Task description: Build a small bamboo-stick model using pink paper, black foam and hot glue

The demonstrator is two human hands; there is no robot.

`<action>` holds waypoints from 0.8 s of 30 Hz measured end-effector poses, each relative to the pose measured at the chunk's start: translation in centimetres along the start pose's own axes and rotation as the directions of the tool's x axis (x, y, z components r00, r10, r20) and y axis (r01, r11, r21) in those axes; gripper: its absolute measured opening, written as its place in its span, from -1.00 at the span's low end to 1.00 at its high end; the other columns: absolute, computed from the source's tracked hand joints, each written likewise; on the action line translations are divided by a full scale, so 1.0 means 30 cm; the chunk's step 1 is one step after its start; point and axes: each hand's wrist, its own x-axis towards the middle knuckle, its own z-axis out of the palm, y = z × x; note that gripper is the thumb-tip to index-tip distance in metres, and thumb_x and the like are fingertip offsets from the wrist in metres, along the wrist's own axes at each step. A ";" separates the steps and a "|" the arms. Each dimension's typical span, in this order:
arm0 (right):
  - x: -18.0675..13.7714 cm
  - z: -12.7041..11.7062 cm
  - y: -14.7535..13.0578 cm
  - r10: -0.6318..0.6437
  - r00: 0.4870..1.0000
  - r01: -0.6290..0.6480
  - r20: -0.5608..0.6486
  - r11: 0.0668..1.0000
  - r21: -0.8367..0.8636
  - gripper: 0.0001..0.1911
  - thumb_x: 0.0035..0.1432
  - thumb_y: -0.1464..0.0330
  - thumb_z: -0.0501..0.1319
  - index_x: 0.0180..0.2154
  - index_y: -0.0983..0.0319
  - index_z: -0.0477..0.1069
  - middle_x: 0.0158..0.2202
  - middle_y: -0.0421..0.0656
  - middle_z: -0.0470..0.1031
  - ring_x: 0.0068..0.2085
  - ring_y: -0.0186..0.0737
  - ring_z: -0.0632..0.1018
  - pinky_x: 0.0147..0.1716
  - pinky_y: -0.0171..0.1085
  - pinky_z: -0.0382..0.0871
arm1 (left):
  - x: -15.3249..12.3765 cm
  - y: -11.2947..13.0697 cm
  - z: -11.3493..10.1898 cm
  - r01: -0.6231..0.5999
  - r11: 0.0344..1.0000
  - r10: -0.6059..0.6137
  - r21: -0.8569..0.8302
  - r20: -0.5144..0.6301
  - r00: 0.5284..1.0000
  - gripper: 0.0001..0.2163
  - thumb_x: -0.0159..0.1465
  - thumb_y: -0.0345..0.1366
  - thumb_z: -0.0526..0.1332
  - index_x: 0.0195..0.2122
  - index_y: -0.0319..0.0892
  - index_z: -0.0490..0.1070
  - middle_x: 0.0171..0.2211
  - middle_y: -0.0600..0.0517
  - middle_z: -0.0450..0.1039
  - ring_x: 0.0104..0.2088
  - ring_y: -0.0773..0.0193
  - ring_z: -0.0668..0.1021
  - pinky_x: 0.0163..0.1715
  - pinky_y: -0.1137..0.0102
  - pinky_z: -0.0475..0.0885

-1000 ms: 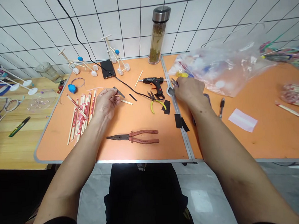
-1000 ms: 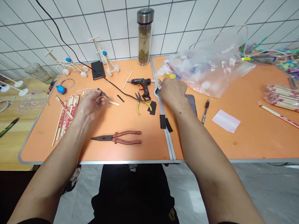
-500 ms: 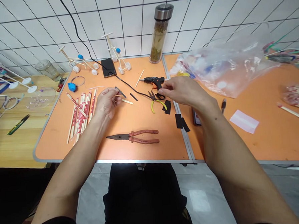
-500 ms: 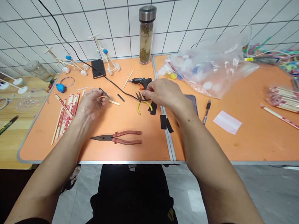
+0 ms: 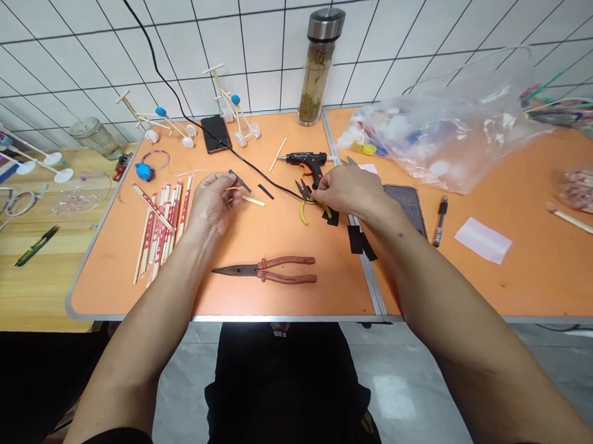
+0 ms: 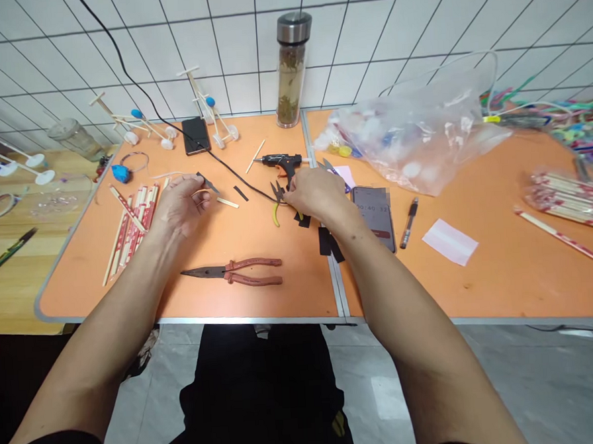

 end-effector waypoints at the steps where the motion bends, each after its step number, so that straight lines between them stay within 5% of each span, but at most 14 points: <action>1: 0.005 0.003 0.000 0.001 1.000 -0.002 0.010 1.000 0.011 -0.84 0.27 0.22 0.35 -0.28 0.12 0.69 -0.18 -0.03 0.73 -0.07 0.12 0.66 -0.21 -0.09 0.35 | 0.000 0.002 0.000 0.001 1.000 -0.001 0.007 0.002 1.000 -0.85 0.17 -0.39 0.44 -0.36 -0.17 0.47 -0.44 0.11 0.55 -0.57 0.46 0.52 -0.57 0.57 0.43; 8: 0.022 0.002 0.022 -0.026 0.999 0.030 -0.036 0.994 0.106 -0.87 0.21 0.29 0.36 -0.40 0.14 0.60 -0.33 -0.08 0.65 -0.26 0.00 0.60 -0.32 -0.13 0.24 | -0.017 0.018 0.011 0.020 0.999 -0.020 0.047 0.002 1.000 -0.85 0.12 -0.39 0.43 -0.36 -0.17 0.47 -0.43 0.09 0.58 -0.57 0.44 0.53 -0.57 0.55 0.41; 12: 0.019 -0.011 0.047 -0.031 0.996 0.041 -0.089 0.993 0.112 -0.86 0.23 0.31 0.34 -0.40 0.16 0.57 -0.36 -0.07 0.60 -0.30 -0.03 0.57 -0.31 -0.12 0.22 | -0.044 0.025 0.020 0.033 0.966 -0.071 0.256 0.142 0.987 -0.83 0.05 -0.32 0.47 -0.41 -0.19 0.51 -0.46 0.04 0.59 -0.56 0.42 0.53 -0.56 0.52 0.38; 19: 0.007 0.010 0.045 -0.065 0.992 0.069 -0.105 0.997 0.038 -0.71 0.34 0.16 0.36 -0.41 0.15 0.60 -0.35 -0.02 0.62 -0.24 0.05 0.59 -0.28 -0.10 0.25 | -0.079 -0.007 0.016 -0.172 0.746 -0.234 0.643 0.496 0.836 -0.96 0.06 -0.36 0.40 -0.48 -0.19 0.58 -0.50 0.02 0.57 -0.48 0.36 0.49 -0.43 0.44 0.33; 24: -0.005 0.028 0.001 -0.019 0.998 0.016 -0.067 0.999 -0.045 -0.72 0.34 0.11 0.37 -0.32 0.14 0.67 -0.26 0.03 0.67 -0.11 0.17 0.66 -0.21 -0.05 0.34 | -0.099 -0.058 0.015 -0.364 0.577 -0.268 0.731 0.591 0.761 -0.78 0.14 -0.29 0.42 -0.58 -0.15 0.44 -0.56 0.11 0.39 -0.48 0.36 0.38 -0.40 0.38 0.25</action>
